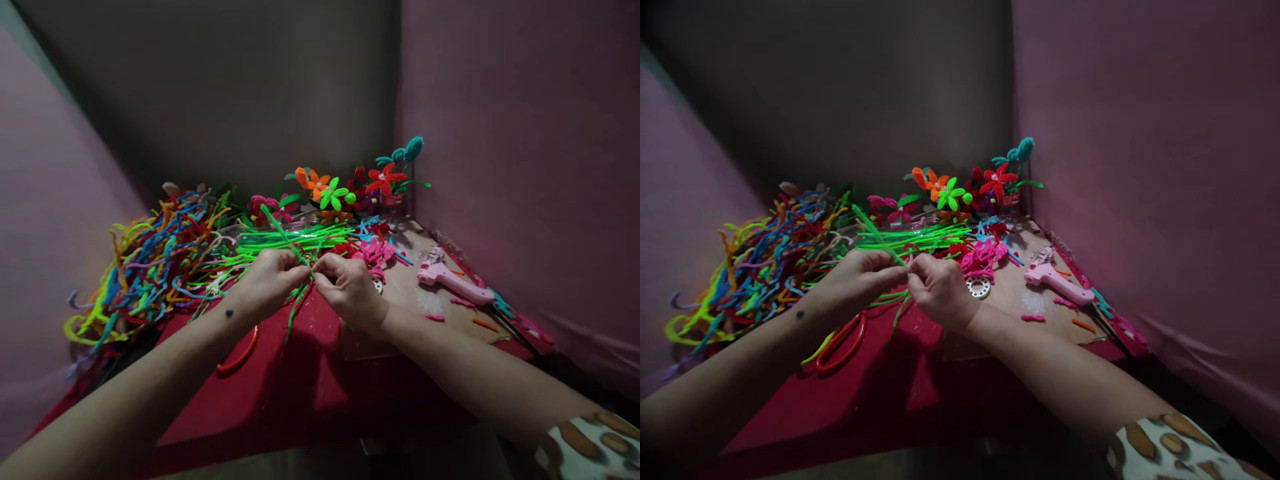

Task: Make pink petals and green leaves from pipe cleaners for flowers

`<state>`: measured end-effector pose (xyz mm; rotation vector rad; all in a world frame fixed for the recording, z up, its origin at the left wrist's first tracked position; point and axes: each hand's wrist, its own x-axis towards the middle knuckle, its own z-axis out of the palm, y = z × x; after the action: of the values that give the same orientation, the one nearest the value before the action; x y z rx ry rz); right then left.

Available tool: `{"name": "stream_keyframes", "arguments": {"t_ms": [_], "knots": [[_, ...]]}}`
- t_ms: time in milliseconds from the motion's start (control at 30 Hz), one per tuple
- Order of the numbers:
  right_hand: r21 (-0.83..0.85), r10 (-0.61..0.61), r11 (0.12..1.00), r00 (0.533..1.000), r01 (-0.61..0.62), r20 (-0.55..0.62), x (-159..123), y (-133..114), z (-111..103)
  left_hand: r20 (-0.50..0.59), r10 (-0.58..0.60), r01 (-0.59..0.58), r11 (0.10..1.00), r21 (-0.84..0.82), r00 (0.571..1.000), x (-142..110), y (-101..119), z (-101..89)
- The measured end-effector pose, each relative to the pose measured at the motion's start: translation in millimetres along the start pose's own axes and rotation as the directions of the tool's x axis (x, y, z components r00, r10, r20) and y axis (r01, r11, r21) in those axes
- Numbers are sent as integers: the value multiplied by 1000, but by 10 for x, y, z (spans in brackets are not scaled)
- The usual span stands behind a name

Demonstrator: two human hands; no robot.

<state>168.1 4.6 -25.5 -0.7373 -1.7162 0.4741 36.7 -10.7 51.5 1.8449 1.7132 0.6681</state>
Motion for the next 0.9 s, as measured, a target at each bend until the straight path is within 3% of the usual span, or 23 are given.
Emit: {"name": "stream_keyframes", "arguments": {"t_ms": [167,267,333,433,467,533,600,667,733,800,900], "knots": [[-234,-242,941,969,246,44,-33,36,-12,247,-137,208,934,-292,959,152,-85,-28],[-89,-171,981,985,174,35,-21,3,-18,346,-162,308,852,-422,924,126,-85,-80],[149,7,989,999,-13,44,10,-41,-28,285,-124,241,874,-423,950,39,-82,-132],[451,278,832,946,-323,164,71,-116,-56,-22,54,-58,968,-243,998,-129,-101,-193],[503,329,772,921,-389,207,89,-137,-68,-141,159,-178,975,-130,977,-175,-115,-201],[567,367,685,889,-457,273,115,-170,-89,-262,438,-413,899,148,860,-224,-152,-194],[599,366,629,869,-495,333,125,-189,-104,-197,665,-574,731,369,720,-216,-193,-168],[601,364,601,850,-527,382,122,-195,-109,-78,756,-650,606,458,650,-176,-221,-139],[590,362,605,845,-534,393,111,-192,-105,-36,761,-659,584,474,647,-143,-226,-116],[580,347,636,860,-509,374,97,-187,-93,-25,733,-646,615,452,680,-141,-203,-102],[536,312,719,894,-443,322,69,-194,-73,-28,619,-578,748,325,785,-186,-137,-93]]}}
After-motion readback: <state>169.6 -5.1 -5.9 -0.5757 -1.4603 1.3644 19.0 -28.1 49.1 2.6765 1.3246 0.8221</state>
